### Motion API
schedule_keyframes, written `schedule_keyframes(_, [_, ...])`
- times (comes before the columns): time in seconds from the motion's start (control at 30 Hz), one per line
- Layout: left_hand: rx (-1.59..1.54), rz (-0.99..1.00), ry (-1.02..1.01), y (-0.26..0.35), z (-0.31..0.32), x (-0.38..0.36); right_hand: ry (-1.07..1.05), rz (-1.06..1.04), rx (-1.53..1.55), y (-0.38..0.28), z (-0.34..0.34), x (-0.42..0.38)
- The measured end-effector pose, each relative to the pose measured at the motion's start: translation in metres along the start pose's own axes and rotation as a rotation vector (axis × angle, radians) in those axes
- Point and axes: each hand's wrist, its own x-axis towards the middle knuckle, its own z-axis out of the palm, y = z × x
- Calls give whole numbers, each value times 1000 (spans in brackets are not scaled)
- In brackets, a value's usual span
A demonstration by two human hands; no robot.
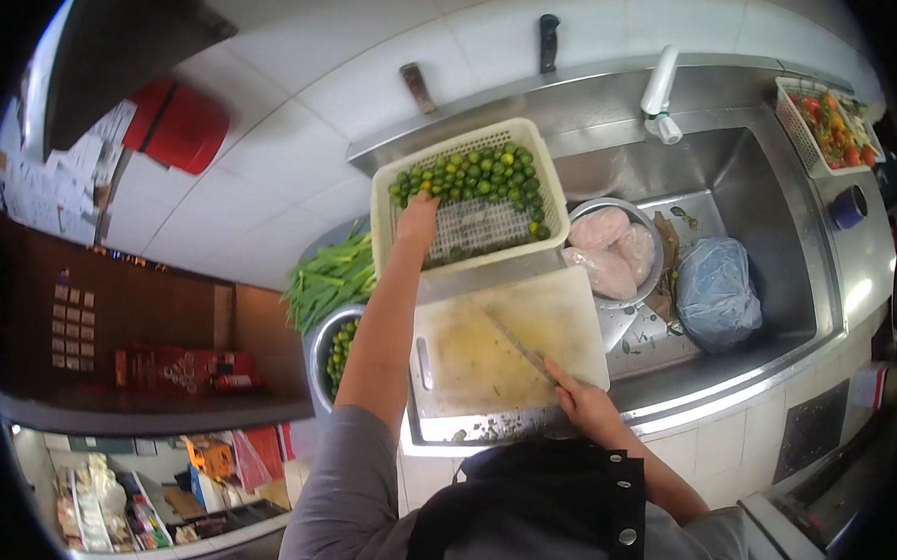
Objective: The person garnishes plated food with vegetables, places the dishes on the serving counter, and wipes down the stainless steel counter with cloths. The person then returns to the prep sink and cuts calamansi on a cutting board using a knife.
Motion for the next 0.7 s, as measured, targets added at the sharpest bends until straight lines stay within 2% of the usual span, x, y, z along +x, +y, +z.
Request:
schedule_keyframes(0.07, [48, 47, 25, -3, 10, 8, -45, 36, -10, -5, -5, 0])
schedule_keyframes(0.13, [113, -41, -49, -4, 13, 14, -28, 56, -6, -6, -7, 1])
schedule_keyframes(0.27, [25, -24, -34, -3, 8, 4, -62, 84, -23, -7, -5, 1])
schedule_keyframes(0.33, [-247, -20, -7, -3, 2, -5, -64, 73, -21, -7, -5, 1])
schedule_keyframes(0.37, [-245, -27, -5, 1, -5, -13, -76, 82, -27, -8, -7, 1])
schedule_keyframes(0.43, [-799, -126, 128, 17, -21, -34, -89, 81, -34, -10, -8, 2])
schedule_keyframes(0.47, [-796, -129, 136, 24, -30, -47, -82, 78, -40, -11, -8, 3])
schedule_keyframes(0.53, [-1218, -73, 175, 39, -44, -82, -82, 65, -51, -13, -9, 2])
schedule_keyframes(0.57, [-1217, -80, 185, 49, -51, -100, -72, 50, -47, -13, -9, 3])
schedule_keyframes(0.63, [-1549, -58, 252, 70, -60, -134, -69, 28, -48, -13, -9, 3])
schedule_keyframes(0.7, [-1584, -108, 266, 83, -61, -166, -55, 12, -40, -13, -9, 2])
